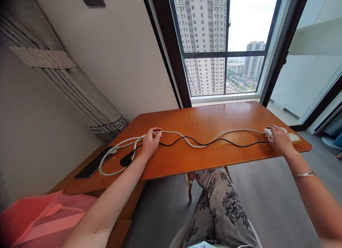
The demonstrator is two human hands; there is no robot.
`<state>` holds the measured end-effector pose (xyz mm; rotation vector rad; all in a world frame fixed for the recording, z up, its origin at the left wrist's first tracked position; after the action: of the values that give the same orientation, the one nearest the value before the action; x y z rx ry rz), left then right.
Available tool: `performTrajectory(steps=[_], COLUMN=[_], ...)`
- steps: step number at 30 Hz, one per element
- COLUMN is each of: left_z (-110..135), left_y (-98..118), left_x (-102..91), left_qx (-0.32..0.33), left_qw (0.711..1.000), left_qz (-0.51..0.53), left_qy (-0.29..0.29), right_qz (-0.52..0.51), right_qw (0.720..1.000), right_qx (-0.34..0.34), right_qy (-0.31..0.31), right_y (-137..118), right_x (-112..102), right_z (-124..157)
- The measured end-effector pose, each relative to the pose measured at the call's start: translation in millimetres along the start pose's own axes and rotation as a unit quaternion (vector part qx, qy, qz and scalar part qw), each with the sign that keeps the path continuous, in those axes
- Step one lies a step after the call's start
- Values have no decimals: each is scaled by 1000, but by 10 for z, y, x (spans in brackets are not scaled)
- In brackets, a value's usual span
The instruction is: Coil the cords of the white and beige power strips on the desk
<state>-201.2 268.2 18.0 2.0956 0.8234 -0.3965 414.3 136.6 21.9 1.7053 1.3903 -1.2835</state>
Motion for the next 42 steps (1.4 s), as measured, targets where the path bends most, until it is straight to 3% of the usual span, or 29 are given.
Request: performTrajectory(steps=[3, 6, 9, 12, 20, 42], left_z=[109, 311, 448, 498, 517, 533], left_y=[617, 1058, 1129, 1019, 965, 976], left_x=[369, 812, 1115, 1233, 1189, 1179], left_qx=[156, 284, 318, 315, 308, 286], left_qw=[985, 939, 906, 895, 906, 914], left_qz=[-28, -81, -118, -122, -109, -91], left_qy=[-66, -174, -254, -292, -268, -274], right_qz=[-95, -126, -110, -106, -136, -115], right_qw=[990, 970, 958, 956, 967, 966], right_qx=[-107, -203, -251, -248, -201, -204], right_qy=[-2, -42, -85, -113, -74, -107], right_y=[-756, -1513, -2069, -2366, -2442, -2443], right_x=[58, 228, 457, 661, 729, 709], right_z=[107, 259, 333, 314, 350, 388])
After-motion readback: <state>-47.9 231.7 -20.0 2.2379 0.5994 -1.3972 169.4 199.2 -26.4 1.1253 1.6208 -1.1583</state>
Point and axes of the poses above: each hand's wrist, its own z-axis away from the middle knuckle, its own x-axis out of the palm, y = z × x, the point moved 7 cm from there along -z, towards the middle knuckle, and after that the axes turned 11 degrees about x, right-handed, at the moved point
